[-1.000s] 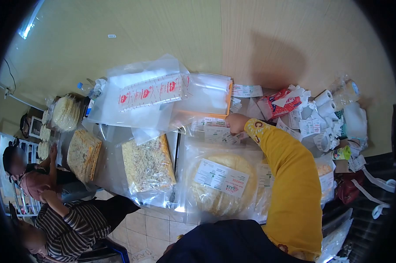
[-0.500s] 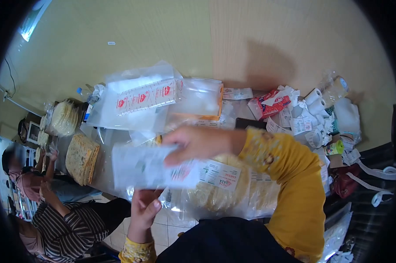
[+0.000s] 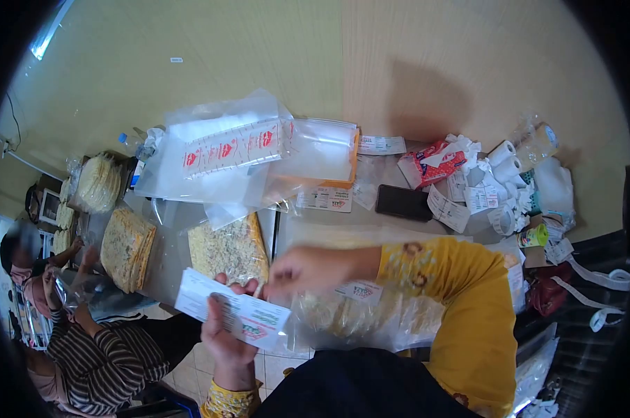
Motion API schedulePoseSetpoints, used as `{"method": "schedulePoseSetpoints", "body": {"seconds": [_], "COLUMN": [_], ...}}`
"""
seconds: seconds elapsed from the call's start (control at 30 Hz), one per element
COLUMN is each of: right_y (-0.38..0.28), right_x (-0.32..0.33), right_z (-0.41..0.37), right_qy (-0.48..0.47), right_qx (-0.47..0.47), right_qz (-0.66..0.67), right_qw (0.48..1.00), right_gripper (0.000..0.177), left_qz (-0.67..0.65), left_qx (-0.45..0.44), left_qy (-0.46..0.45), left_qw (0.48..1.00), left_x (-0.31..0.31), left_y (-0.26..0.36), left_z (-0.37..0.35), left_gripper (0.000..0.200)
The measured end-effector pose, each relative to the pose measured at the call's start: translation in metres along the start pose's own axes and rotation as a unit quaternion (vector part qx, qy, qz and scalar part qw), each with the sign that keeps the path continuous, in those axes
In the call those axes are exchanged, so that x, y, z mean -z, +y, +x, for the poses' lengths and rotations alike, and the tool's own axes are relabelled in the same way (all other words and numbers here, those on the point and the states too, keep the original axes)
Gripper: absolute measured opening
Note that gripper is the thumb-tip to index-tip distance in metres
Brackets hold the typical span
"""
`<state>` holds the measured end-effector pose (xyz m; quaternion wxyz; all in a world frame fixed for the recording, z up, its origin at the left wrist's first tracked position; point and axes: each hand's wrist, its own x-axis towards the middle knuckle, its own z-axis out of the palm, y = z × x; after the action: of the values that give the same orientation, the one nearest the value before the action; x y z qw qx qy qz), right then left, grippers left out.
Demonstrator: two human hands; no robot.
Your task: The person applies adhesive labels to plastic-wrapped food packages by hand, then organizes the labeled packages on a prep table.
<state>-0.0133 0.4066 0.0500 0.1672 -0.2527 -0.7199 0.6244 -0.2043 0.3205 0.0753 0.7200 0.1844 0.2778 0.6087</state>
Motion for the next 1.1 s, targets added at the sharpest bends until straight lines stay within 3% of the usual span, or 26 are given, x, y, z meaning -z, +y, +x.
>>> {"method": "schedulePoseSetpoints", "body": {"seconds": [0.07, 0.1, 0.2, 0.27, 0.37, 0.47, 0.57, 0.87, 1.1], "right_y": [0.031, 0.06, 0.132, 0.172, 0.181, 0.183, 0.185, 0.179, 0.196], "right_x": [0.042, 0.063, 0.111, 0.116, 0.109, 0.11, 0.12, 0.123, 0.112], "right_z": [0.002, 0.002, -0.014, -0.026, -0.035, -0.031, -0.027, -0.023, -0.02], "right_qy": [0.119, 0.17, 0.096, 0.08, 0.047, 0.021, -0.005, -0.014, 0.034], "right_qx": [0.045, 0.035, -0.11, -0.158, -0.105, -0.153, -0.134, -0.142, -0.086], "right_qz": [-0.024, -0.107, -0.394, -0.447, -0.493, -0.5, -0.5, -0.49, -0.567], "right_qw": [0.992, 0.979, 0.907, 0.877, 0.862, 0.852, 0.855, 0.86, 0.818], "right_gripper": [0.018, 0.012, 0.015, 0.021, 0.031, 0.042, 0.044, 0.041, 0.027], "left_qz": [-0.016, -0.013, 0.014, 0.026, 0.025, 0.001, -0.023, -0.001, -0.003], "left_qx": [-0.005, -0.004, 0.021, 0.03, 0.034, 0.045, 0.06, 0.08, 0.083], "left_qy": [-0.012, -0.021, 0.013, 0.039, 0.089, 0.142, 0.162, 0.196, 0.197], "left_qw": [1.0, 1.0, 1.0, 0.998, 0.995, 0.989, 0.985, 0.977, 0.977], "left_x": [0.003, 0.008, 0.029, 0.049, 0.074, 0.09, 0.098, 0.098, 0.1], "left_y": [0.012, 0.017, 0.022, 0.019, 0.012, 0.011, 0.009, 0.0, -0.003], "left_z": [-0.002, -0.005, -0.024, -0.038, -0.055, -0.068, -0.076, -0.079, -0.079], "left_gripper": [0.042, 0.043, 0.046, 0.048, 0.05, 0.05, 0.049, 0.048, 0.047]}}
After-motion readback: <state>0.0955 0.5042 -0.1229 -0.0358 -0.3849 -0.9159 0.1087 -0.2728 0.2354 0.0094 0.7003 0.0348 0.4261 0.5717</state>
